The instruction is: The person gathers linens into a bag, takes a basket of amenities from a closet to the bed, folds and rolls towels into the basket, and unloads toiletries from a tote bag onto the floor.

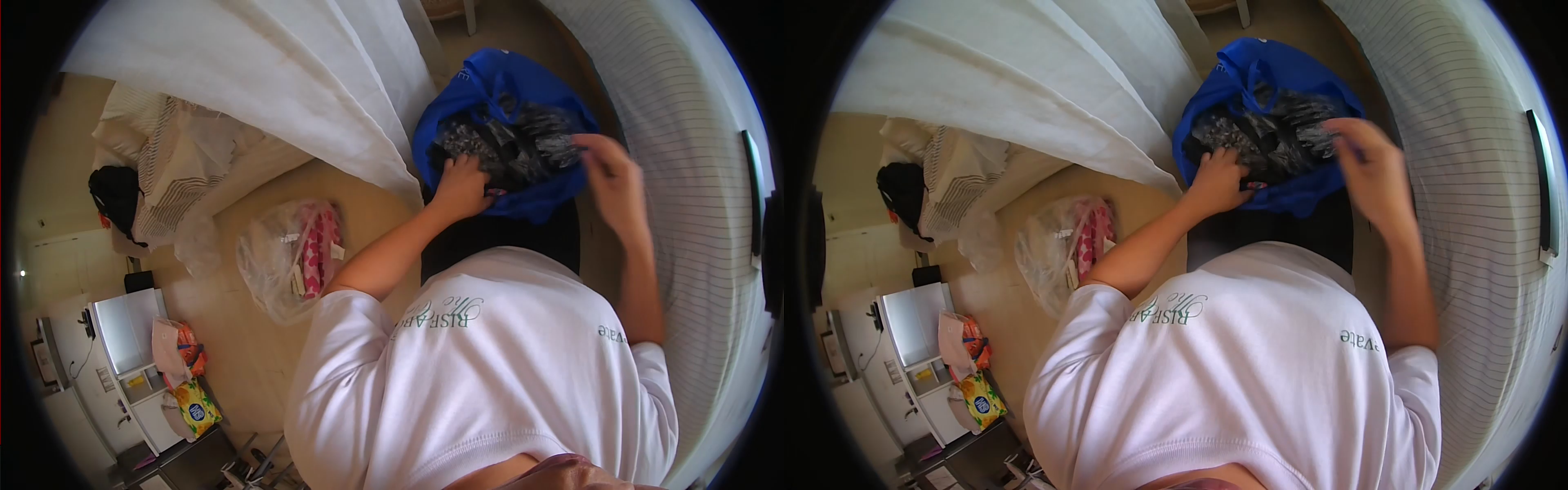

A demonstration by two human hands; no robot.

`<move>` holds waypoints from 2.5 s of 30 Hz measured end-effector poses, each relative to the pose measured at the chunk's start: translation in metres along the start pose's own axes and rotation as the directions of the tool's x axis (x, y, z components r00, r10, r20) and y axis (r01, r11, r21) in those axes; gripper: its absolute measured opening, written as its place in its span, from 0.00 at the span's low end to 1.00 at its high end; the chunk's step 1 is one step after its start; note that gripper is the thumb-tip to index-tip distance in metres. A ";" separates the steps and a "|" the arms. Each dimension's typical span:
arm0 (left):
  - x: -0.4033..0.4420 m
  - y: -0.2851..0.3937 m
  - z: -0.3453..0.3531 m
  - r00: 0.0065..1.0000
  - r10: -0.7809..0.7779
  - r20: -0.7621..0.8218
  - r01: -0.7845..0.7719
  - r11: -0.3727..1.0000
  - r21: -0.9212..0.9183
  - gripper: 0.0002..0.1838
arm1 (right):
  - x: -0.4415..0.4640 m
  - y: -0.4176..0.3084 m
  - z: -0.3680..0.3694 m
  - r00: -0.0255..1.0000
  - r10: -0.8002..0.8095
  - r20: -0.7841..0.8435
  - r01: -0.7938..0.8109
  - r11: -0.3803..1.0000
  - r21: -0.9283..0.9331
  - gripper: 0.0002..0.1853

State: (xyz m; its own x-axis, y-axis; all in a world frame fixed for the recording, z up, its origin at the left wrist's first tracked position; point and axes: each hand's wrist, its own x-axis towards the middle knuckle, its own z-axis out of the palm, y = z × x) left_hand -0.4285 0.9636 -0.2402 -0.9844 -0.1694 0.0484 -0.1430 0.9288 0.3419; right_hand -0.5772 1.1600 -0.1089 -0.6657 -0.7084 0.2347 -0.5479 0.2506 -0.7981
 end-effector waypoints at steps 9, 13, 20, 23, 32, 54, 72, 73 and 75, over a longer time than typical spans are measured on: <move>0.022 -0.011 0.007 0.951 -0.145 0.272 0.200 0.961 -0.190 0.16 | 0.075 0.104 0.100 0.936 -0.201 0.290 0.350 0.630 -0.693 0.23; 0.010 -0.023 0.012 0.923 -0.154 0.353 0.214 0.967 -0.138 0.16 | 0.104 0.120 0.055 0.950 -0.067 0.304 0.286 0.576 -0.766 0.27; 0.027 -0.009 -0.018 0.918 -0.104 0.383 0.185 0.966 -0.181 0.16 | 0.098 0.128 0.055 0.946 -0.146 0.291 0.322 0.541 -0.776 0.25; 0.052 -0.003 -0.032 0.983 -0.152 0.104 0.176 0.945 -0.276 0.14 | 0.094 0.124 0.052 0.947 -0.115 0.299 0.309 0.576 -0.757 0.24; 0.128 -0.030 -0.025 0.975 -0.009 -0.223 -0.052 0.963 -0.264 0.22 | 0.075 0.105 0.056 0.933 -0.169 0.318 0.355 0.585 -0.730 0.18; 0.112 -0.008 -0.026 0.934 0.198 -0.297 -0.228 0.971 -0.069 0.06 | 0.070 0.064 0.006 0.968 -0.226 -0.109 0.116 0.786 -0.607 0.12; 0.195 0.011 -0.053 0.982 0.185 0.042 -0.189 0.932 0.309 0.11 | 0.038 0.025 0.042 0.897 -0.404 -0.181 0.356 0.901 -0.247 0.09; 0.199 0.013 -0.055 0.977 0.190 0.097 -0.211 0.922 0.325 0.12 | 0.037 0.037 0.056 0.968 -0.245 -0.050 0.230 0.951 -0.208 0.10; 0.204 0.021 -0.064 0.960 0.193 0.203 -0.256 0.900 0.352 0.16 | 0.051 0.088 0.071 0.984 -0.174 -0.027 0.150 0.911 -0.383 0.13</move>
State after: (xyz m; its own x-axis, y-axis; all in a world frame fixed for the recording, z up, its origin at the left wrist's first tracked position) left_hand -0.6256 0.9273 -0.1629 -0.9934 0.0839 -0.0780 0.0868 0.9956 -0.0352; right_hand -0.6233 1.0990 -0.2063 -0.5737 -0.7232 0.3845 -0.7935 0.3745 -0.4796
